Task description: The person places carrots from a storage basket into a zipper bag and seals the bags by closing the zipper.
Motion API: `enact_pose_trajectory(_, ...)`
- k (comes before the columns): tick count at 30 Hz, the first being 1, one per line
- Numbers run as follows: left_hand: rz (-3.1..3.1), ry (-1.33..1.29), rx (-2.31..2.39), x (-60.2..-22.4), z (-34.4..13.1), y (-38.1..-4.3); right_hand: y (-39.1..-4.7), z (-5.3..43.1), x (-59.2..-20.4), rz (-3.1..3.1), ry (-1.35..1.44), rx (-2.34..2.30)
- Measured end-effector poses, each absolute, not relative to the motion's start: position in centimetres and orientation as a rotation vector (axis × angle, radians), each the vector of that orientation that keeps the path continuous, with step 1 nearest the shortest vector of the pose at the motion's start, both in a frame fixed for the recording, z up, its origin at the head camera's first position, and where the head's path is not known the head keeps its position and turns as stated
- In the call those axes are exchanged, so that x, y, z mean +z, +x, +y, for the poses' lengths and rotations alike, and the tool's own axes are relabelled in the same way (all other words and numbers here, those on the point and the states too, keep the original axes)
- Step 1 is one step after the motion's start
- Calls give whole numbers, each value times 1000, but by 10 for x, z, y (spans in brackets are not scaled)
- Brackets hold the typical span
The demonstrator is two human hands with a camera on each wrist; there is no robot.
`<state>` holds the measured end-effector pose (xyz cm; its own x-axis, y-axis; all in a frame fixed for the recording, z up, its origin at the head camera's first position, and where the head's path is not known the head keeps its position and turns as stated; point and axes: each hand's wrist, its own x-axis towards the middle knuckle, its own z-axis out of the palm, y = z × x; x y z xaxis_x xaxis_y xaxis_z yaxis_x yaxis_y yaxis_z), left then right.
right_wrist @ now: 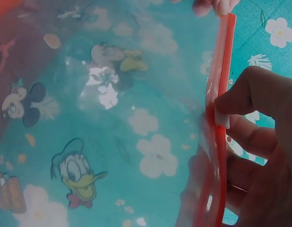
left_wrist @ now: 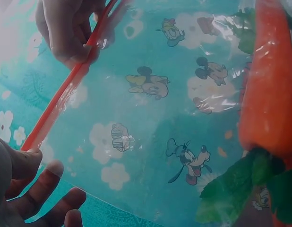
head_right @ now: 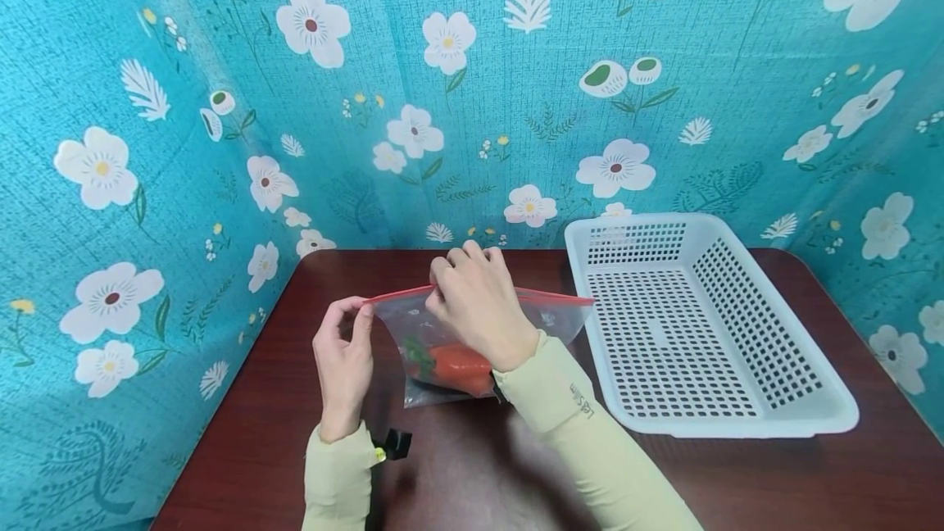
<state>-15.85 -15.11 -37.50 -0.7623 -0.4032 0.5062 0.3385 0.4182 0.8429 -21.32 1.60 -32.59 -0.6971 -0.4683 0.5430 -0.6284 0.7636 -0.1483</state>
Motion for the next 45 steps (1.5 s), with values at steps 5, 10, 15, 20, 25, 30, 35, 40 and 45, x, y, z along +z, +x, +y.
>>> enact_pose_trajectory(5, -1997, 52, -1402, -375, -151, -159, -214, 21, -326, -2494, 806, 451)
enact_pose_trajectory(10, -1994, 51, -1395, -376, -152, -159, -215, 25, -325, -2503, 783, 435)
enact_pose_trajectory(15, -1978, 37, -1389, -378, -153, -160, -216, 30, -325, -2526, 749, 414)
enact_pose_trajectory(20, -1965, 22, -1380, -395, -160, -169, -217, 35, -326, -2556, 718, 429)
enact_pose_trajectory(25, -1967, 28, -1385, -407, -165, -174, -218, 40, -326, -2559, 699, 439)
enact_pose_trajectory(30, -1955, 34, -1394, -407, -165, -175, -219, 45, -326, -2556, 678, 443)
enact_pose_trajectory(35, -1949, 47, -1396, -406, -166, -175, -220, 50, -325, -2586, 667, 466)
enact_pose_trajectory(40, -1949, 47, -1407, -406, -167, -175, -220, 54, -324, -2620, 651, 476)
enact_pose_trajectory(45, -1952, 54, -1404, -407, -167, -175, -221, 59, -323, -2642, 641, 486)
